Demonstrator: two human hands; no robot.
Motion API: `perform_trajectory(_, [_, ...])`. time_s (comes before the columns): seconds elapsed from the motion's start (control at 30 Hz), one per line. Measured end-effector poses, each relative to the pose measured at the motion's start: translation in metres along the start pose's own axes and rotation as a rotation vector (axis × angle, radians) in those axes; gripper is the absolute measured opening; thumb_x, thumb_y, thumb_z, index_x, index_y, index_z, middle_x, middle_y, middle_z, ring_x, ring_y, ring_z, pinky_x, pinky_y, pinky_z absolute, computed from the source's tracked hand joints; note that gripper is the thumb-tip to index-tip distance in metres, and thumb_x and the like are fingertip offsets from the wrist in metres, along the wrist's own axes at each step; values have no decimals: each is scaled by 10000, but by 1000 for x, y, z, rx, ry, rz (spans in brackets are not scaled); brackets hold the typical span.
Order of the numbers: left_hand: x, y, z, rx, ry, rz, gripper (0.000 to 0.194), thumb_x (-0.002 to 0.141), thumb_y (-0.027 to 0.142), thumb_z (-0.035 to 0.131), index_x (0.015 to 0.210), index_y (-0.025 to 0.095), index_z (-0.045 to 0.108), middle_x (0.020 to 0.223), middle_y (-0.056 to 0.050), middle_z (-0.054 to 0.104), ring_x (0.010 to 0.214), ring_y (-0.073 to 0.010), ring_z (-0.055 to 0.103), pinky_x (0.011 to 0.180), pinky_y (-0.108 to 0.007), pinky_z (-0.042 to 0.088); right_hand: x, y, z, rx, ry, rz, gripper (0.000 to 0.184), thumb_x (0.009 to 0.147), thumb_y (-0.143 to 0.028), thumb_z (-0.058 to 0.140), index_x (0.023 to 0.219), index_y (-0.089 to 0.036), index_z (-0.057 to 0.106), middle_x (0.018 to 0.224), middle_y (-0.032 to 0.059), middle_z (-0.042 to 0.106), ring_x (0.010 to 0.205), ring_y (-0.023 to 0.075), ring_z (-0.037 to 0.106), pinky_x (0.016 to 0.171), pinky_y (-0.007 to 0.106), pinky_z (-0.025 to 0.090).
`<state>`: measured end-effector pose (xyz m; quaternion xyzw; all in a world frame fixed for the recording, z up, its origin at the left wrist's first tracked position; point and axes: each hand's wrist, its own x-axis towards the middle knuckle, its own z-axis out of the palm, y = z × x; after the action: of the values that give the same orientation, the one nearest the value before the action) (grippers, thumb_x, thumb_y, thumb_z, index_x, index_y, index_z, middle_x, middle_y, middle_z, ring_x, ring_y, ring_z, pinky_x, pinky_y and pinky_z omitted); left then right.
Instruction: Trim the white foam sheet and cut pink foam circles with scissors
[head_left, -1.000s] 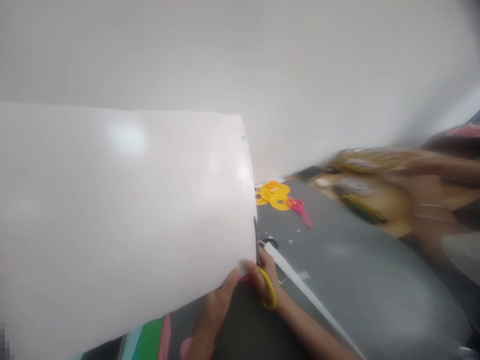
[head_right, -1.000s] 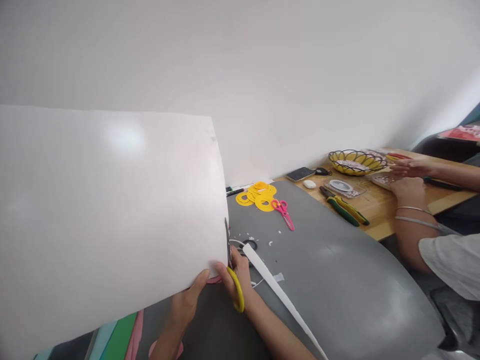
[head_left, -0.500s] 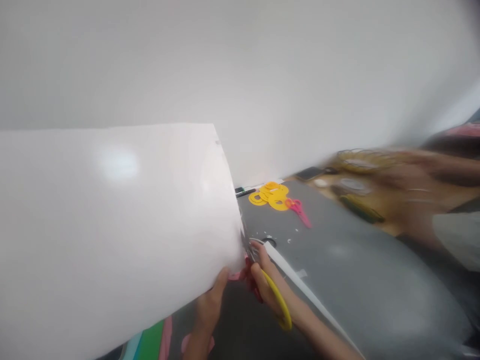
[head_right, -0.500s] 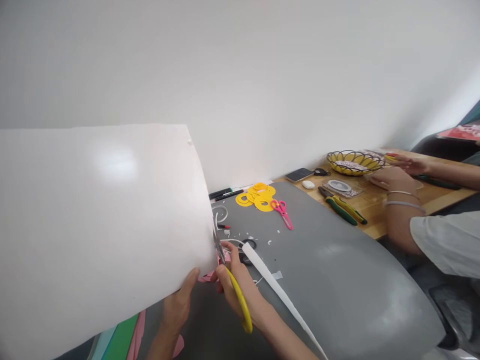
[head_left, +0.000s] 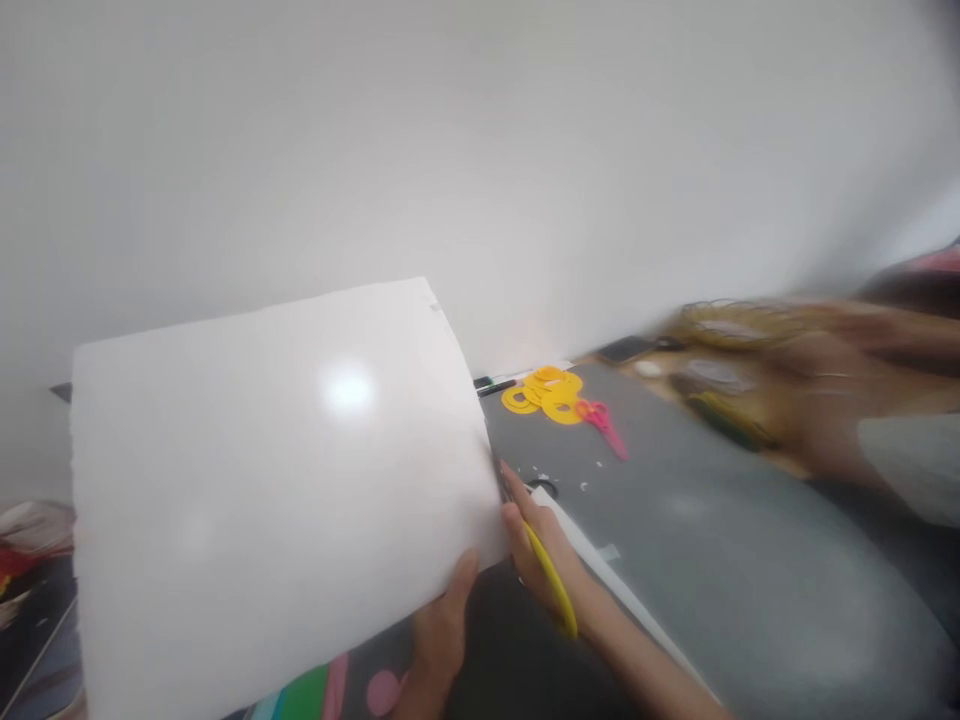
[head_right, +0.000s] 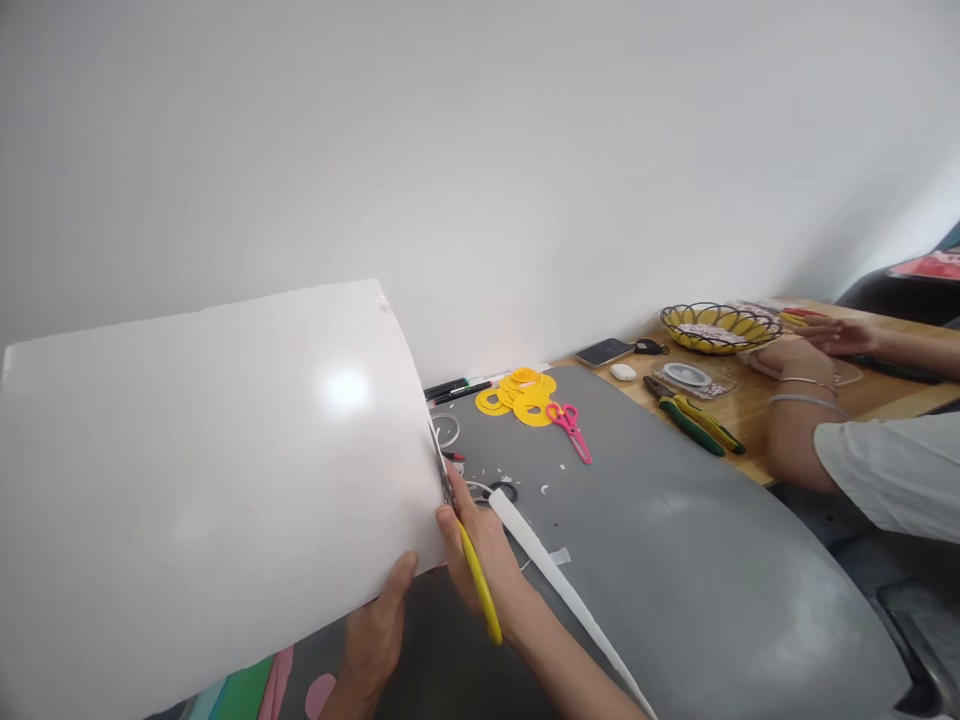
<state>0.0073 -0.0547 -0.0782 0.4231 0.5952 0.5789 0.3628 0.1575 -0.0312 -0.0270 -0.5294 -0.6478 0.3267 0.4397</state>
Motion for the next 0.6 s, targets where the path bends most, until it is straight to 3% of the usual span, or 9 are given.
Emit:
perform_trajectory(0.17, [-2,0,0,-26,-39,-156,436,657,486,738,975,190,704,1136,-88,698,1161,-305,577,1130,-465,306,-2,3,0,-30,7,-22,674,944,-587,189,1423,-144,355,515,1,533,479,221,573,510,294,426])
perform_trajectory(0.3, [-3,8,0,-57,-45,-101,443,664,446,742,1014,176,702,1158,-88,690,1186,-303,560,1134,-469,303,-3,4,0,-40,34,-38,625,954,-551,222,1389,-140,403,472,-18,489,450,209,546,484,286,417])
perform_trajectory(0.47, [-3,16,-1,-41,-116,-84,357,675,406,735,965,198,728,1104,-72,714,1130,-302,603,1070,-445,415,-4,10,8,-44,109,-17,598,944,-524,251,1339,-134,471,469,-10,508,444,212,535,472,287,416])
perform_trajectory(0.6, [-3,15,-3,-43,-132,-107,365,679,427,728,968,204,732,1071,-69,726,1116,-302,611,1091,-456,380,-5,6,9,-31,150,15,648,919,-536,290,1401,-109,363,504,-9,544,415,206,511,442,280,374])
